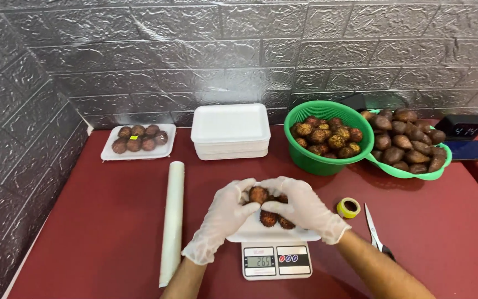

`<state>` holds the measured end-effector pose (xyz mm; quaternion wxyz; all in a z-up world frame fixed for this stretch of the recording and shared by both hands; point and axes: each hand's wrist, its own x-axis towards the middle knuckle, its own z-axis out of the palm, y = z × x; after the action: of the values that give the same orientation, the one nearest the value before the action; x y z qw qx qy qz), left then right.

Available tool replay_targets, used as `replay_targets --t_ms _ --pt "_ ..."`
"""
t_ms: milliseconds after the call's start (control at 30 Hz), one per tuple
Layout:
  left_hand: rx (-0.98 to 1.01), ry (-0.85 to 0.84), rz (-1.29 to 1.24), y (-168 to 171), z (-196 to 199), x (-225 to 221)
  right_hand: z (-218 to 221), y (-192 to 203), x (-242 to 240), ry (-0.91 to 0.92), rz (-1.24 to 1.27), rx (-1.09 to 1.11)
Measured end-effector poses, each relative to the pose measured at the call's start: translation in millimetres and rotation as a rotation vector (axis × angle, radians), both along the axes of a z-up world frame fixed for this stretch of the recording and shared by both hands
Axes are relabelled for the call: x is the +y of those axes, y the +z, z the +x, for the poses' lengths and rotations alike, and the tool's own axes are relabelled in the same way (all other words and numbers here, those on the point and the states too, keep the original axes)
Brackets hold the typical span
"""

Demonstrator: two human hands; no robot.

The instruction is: Packing snake fruits by weighing them on a tray and wrapping them with plastic film

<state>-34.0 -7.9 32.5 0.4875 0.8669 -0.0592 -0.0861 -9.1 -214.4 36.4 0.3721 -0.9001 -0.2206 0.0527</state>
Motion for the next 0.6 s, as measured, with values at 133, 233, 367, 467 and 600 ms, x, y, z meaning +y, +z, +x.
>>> replay_targets --t_ms 133,233,367,467,600 --pt "0.034 0.033 0.043 -21 -19 5 -3 -34 15 0.083 -0.210 -0.212" --pt "-0.130 0.032 0.241 -83 -13 13 -9 -50 21 0.070 -0.362 -0.156" --pt "-0.174 0.019 0.340 -101 -18 13 -17 -52 26 0.087 -0.471 -0.254" --pt "-0.149 0.050 0.292 -109 -18 12 -19 -58 28 0.091 -0.495 -0.302" --pt "-0.113 0.090 0.268 -109 -21 10 -19 -66 30 0.071 -0.508 -0.378"
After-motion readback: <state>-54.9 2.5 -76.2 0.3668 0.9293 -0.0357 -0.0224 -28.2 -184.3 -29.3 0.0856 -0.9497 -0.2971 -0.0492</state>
